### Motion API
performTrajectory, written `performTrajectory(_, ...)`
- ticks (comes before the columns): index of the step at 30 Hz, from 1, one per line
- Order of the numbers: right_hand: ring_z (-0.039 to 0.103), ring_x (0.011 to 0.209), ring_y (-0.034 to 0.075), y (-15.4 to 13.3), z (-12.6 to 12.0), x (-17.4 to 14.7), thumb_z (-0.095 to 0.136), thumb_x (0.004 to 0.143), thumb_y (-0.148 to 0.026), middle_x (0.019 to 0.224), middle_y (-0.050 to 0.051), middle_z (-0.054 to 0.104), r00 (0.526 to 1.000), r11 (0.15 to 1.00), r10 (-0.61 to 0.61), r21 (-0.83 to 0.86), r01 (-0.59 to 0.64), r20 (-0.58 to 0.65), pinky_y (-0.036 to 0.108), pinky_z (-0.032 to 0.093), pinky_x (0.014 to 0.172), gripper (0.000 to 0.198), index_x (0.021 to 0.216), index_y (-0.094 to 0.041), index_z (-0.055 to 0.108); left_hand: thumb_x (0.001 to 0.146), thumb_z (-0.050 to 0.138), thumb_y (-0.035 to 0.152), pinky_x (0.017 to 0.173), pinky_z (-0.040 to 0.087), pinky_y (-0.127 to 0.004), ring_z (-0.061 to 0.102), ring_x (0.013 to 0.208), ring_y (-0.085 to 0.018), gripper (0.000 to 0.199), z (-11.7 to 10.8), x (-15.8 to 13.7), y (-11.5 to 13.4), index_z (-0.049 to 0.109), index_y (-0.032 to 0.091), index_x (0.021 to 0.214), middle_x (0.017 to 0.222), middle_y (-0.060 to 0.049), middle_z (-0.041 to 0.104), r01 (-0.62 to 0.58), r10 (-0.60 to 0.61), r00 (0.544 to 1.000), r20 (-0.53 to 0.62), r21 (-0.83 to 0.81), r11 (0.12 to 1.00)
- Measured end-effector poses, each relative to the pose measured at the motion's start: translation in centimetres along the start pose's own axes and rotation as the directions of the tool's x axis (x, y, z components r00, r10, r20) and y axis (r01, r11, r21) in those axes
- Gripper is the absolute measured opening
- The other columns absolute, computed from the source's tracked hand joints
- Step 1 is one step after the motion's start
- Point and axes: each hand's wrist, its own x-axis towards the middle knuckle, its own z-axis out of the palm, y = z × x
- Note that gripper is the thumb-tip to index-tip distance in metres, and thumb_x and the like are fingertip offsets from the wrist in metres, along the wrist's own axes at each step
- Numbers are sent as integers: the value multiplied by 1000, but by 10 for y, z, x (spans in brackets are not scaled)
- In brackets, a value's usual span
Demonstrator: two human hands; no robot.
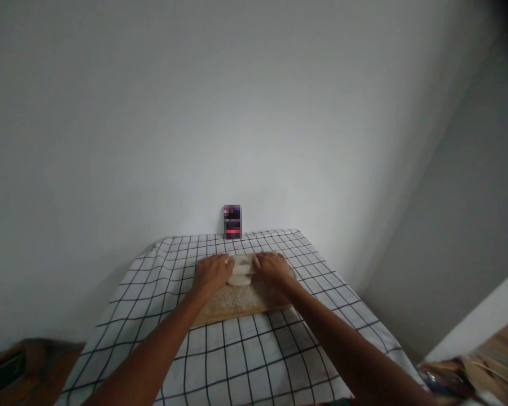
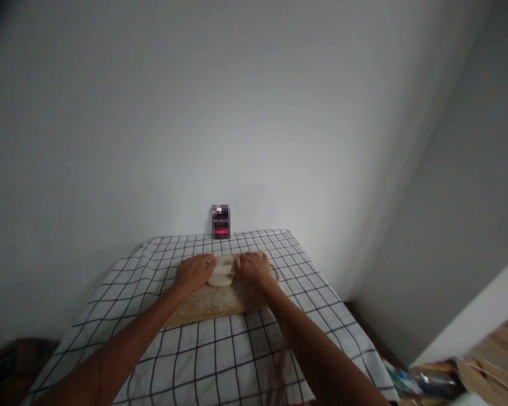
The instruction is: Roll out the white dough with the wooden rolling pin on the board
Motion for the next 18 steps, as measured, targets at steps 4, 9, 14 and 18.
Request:
performTrajectory(4, 53, 137, 29, -4, 3, -39, 29, 109, -43, 142, 12, 65, 995, 998, -46, 34, 50, -92, 60, 26, 119, 47, 122, -24, 70, 105, 31, 41, 120, 37, -39, 58, 135, -22, 48, 4, -31, -7, 67, 22, 131, 143, -8, 67, -133, 132, 990, -54, -9, 991)
performTrajectory(9, 44, 147, 26, -3, 6, -56, 32, 110, -46, 152, 9, 56, 989, 989, -86, 106, 99, -121, 57, 24, 121, 45, 135, -28, 65, 105, 32, 45, 124, 34, -49, 49, 145, -26, 57, 8, -54, -14, 52, 14, 148, 156, -13, 54, -156, 157, 987, -32, 19, 988)
performTrajectory(14, 45, 145, 27, 0, 7, -38, 31, 110, -46, 151, 9, 57, 993, 995, -67, 73, 75, -101, 56, 26, 121, 46, 130, -27, 67, 106, 32, 47, 121, 38, -43, 57, 137, -25, 54, 4, -38, -11, 62, 16, 137, 145, -11, 65, -179, 184, 980, -75, 68, 982)
performTrajectory(18, 57, 130, 25, 0, 6, -15, 27, 110, -42, 134, 10, 69, 992, 997, -59, 46, 64, -111, 44, 35, 115, 49, 119, -24, 72, 106, 33, 44, 119, 39, -44, 58, 136, -27, 49, 4, -12, -9, 67, 19, 132, 140, -9, 69, -135, 146, 985, -96, 115, 984)
